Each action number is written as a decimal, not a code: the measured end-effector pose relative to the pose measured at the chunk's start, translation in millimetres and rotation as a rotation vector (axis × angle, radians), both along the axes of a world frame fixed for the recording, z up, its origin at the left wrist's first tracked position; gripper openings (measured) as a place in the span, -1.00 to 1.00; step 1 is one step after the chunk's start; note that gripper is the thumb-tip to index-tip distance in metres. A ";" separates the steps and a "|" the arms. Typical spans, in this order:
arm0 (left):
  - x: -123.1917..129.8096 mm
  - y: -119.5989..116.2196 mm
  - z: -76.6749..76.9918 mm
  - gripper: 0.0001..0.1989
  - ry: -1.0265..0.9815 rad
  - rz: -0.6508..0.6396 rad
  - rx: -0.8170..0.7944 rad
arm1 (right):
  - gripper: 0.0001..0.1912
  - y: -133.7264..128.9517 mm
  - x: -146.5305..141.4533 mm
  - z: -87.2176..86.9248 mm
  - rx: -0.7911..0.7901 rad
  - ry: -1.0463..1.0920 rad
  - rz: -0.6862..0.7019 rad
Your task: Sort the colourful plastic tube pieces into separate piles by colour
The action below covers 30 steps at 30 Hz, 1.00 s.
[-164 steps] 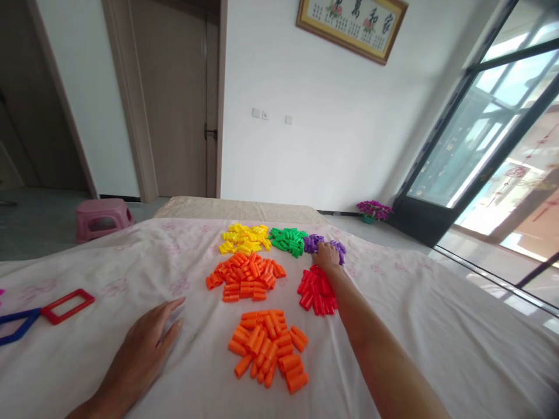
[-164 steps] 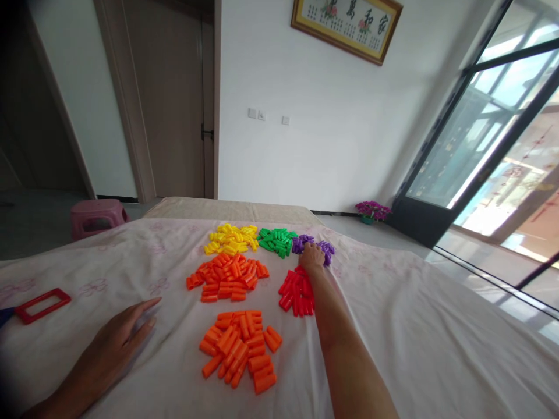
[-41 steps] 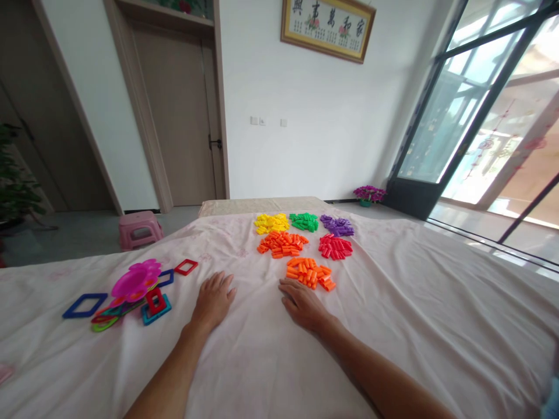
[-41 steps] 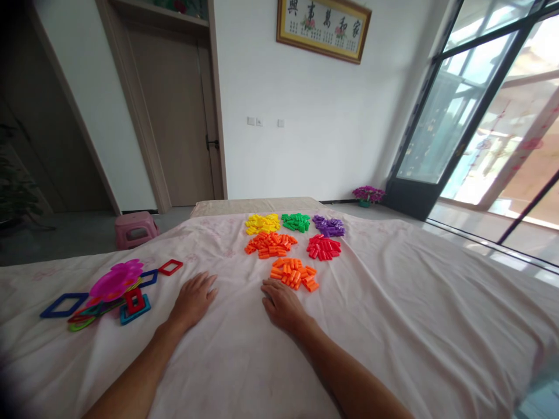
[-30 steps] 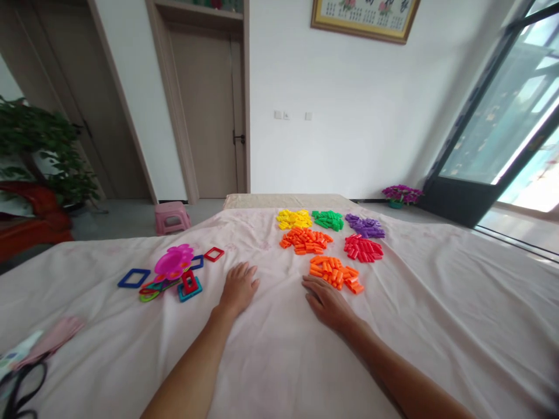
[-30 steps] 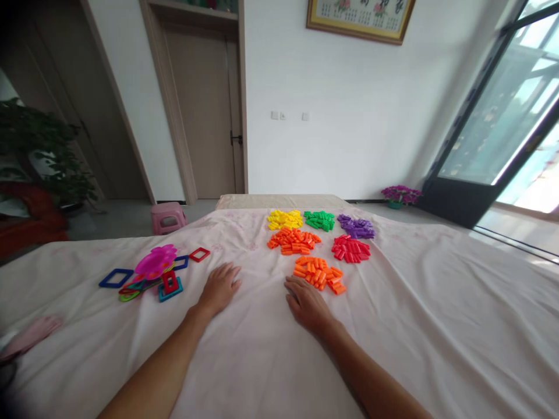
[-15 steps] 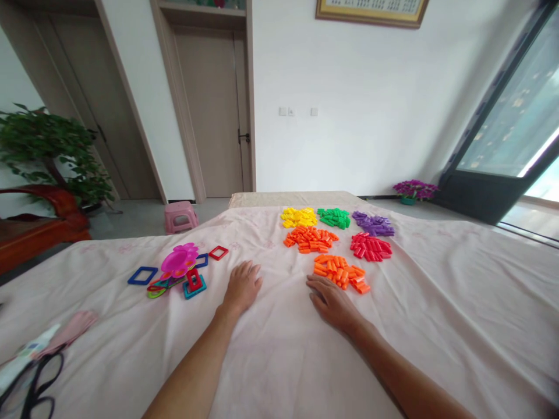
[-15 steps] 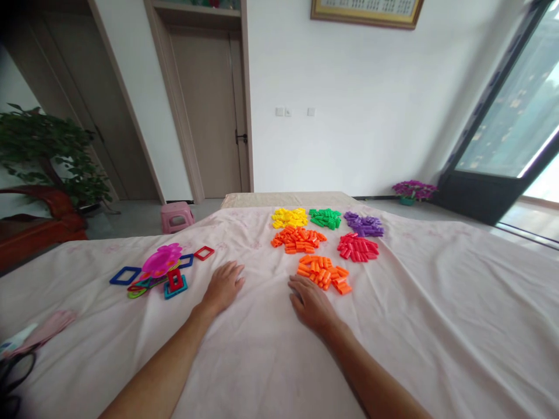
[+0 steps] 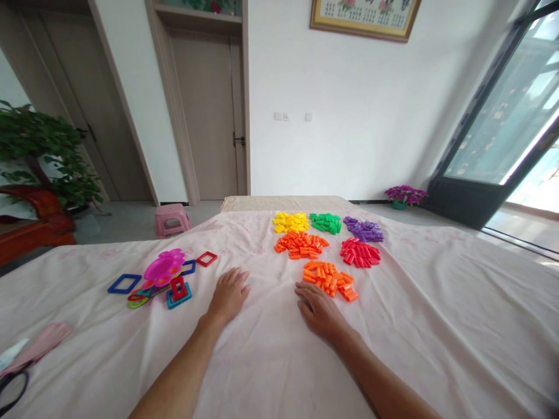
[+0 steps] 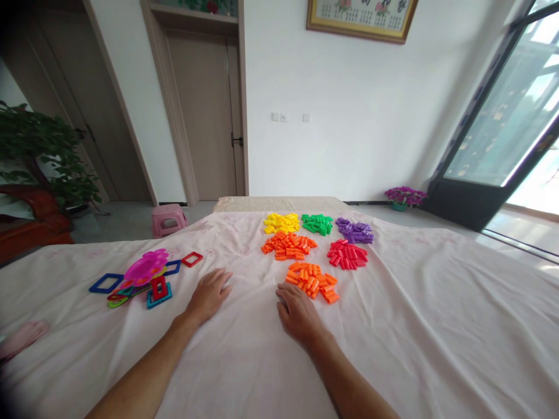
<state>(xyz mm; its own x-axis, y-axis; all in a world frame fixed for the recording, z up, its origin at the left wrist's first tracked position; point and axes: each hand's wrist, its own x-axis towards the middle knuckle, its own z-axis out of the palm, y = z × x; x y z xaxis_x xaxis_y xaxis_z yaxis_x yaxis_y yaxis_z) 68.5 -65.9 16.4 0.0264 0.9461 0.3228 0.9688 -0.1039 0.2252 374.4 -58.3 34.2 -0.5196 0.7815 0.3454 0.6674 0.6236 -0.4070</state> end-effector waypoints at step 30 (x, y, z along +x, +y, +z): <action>-126.3 -41.8 12.7 -0.55 -0.106 0.806 0.433 | -0.54 11.1 13.7 -36.2 0.263 -0.160 0.114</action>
